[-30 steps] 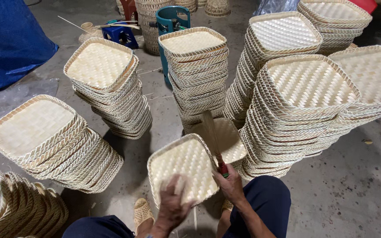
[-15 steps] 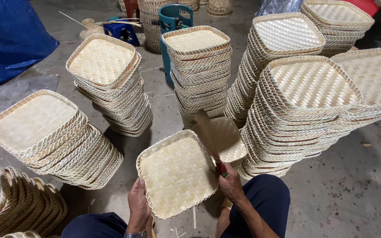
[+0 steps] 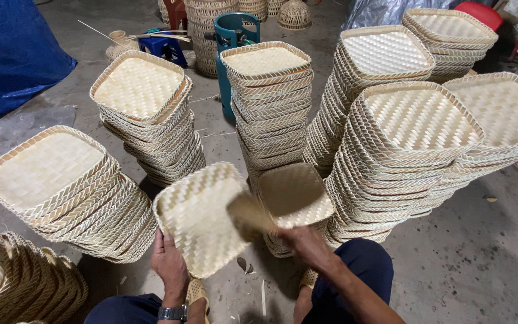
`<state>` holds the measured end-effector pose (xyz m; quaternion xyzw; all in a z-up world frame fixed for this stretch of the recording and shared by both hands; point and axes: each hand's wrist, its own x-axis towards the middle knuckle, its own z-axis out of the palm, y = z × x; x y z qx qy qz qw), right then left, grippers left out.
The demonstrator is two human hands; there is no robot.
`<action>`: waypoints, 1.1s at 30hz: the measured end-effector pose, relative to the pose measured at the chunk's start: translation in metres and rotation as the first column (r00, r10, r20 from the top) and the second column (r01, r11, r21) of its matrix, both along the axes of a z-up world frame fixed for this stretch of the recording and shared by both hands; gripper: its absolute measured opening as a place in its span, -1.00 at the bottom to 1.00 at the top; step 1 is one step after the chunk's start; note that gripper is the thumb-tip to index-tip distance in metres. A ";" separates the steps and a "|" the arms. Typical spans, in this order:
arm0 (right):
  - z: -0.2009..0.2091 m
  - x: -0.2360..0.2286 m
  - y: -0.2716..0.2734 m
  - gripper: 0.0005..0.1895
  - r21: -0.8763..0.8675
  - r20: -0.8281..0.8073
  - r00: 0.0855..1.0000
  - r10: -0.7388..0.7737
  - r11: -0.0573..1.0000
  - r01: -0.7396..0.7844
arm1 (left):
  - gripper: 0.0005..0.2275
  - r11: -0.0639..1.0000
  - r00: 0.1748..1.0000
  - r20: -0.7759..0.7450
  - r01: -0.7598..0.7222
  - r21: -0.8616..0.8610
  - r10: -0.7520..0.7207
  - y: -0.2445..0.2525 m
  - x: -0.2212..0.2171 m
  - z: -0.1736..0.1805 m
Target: The person uses a small broom to sweep debris out of woven trays, handling them one at a time and placing them into stacks on the floor.
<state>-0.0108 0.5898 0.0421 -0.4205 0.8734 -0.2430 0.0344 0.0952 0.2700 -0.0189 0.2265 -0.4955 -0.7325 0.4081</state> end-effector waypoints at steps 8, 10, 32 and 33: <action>-0.010 -0.012 -0.028 -0.71 -0.143 0.575 0.809 -0.120 0.959 0.244 | -0.61 0.988 0.936 0.338 -0.045 -0.150 0.094 0.009 -0.001 -0.029; -0.022 -0.015 -0.052 -0.75 -0.493 0.310 0.948 -0.074 0.840 0.227 | -0.62 0.974 0.954 0.292 0.004 -0.227 0.064 0.018 -0.007 -0.040; 0.000 0.014 0.078 -0.59 -0.251 0.079 0.909 -0.410 0.874 0.416 | -0.67 0.973 0.973 -0.087 -0.221 -0.069 0.215 -0.030 0.019 -0.049; 0.001 0.016 0.082 -0.59 -0.305 0.003 0.902 -0.431 0.859 0.411 | -0.67 0.976 0.975 -0.078 -0.213 -0.035 0.210 -0.031 0.020 -0.047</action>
